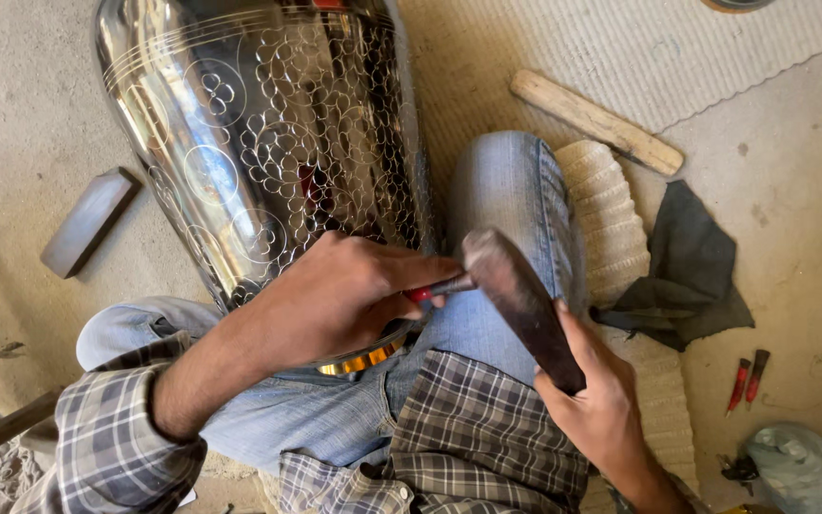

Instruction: The person uses a small chisel and a wooden mallet to engrave a floral pattern onto a large polished metal vessel. They repeatedly tap the chisel to create fine lines and shapes on the surface.

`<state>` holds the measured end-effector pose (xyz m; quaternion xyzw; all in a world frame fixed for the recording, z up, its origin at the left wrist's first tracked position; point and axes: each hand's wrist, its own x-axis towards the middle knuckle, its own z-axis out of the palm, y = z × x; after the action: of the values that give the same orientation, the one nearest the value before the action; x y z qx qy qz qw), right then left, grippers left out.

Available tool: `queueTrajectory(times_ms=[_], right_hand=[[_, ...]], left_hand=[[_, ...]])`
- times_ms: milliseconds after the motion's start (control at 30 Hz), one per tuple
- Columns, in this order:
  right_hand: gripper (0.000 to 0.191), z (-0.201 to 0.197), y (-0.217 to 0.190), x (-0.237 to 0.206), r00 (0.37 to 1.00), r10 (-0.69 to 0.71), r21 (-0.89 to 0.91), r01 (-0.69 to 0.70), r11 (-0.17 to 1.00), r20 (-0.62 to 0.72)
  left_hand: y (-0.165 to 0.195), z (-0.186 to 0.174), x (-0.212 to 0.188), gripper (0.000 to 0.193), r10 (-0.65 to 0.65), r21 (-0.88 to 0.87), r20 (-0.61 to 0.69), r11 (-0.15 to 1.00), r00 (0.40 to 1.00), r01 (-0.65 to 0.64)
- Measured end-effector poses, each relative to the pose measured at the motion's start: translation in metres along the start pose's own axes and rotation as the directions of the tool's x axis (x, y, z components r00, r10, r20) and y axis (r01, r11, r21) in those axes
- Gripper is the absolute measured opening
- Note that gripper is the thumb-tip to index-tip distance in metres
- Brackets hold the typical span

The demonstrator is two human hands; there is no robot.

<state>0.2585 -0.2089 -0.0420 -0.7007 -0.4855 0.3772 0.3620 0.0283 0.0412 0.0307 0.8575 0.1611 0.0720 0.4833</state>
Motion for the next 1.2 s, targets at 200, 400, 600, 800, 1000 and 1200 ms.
queueTrajectory(times_ms=[200, 400, 600, 800, 1000, 1200], right_hand=[[0.093, 0.003, 0.0, 0.007, 0.996, 0.045, -0.014, -0.047, 0.999, -0.074], [0.096, 0.004, -0.015, 0.008, 0.986, 0.095, 0.186, -0.068, 0.98, -0.137], [0.108, 0.008, -0.027, 0.003, 0.963, 0.193, 0.553, -0.058, 0.831, -0.189], [0.094, 0.005, -0.002, 0.011, 0.994, 0.076, 0.214, -0.058, 0.975, -0.078], [0.086, -0.013, -0.004, 0.027, 1.0, 0.025, 0.05, -0.026, 0.998, 0.002], [0.097, -0.038, -0.023, 0.061, 0.994, -0.093, 0.137, 0.101, 0.985, -0.06]], left_hand=[[-0.005, 0.001, 0.006, 0.04, -0.102, 0.049, -0.103, 0.993, 0.989, 0.108], [-0.02, -0.001, 0.022, 0.038, -0.033, -0.116, 0.214, 0.992, 0.976, 0.059], [-0.024, -0.002, 0.034, 0.049, -0.055, -0.088, 0.388, 0.991, 0.92, 0.097], [-0.015, 0.001, 0.027, 0.042, -0.018, -0.074, 0.241, 0.997, 0.97, 0.036], [0.005, 0.006, -0.001, 0.043, -0.21, 0.078, -0.037, 0.974, 0.977, 0.212], [0.019, 0.012, -0.016, 0.047, -0.19, 0.072, -0.416, 0.968, 0.889, 0.24]])
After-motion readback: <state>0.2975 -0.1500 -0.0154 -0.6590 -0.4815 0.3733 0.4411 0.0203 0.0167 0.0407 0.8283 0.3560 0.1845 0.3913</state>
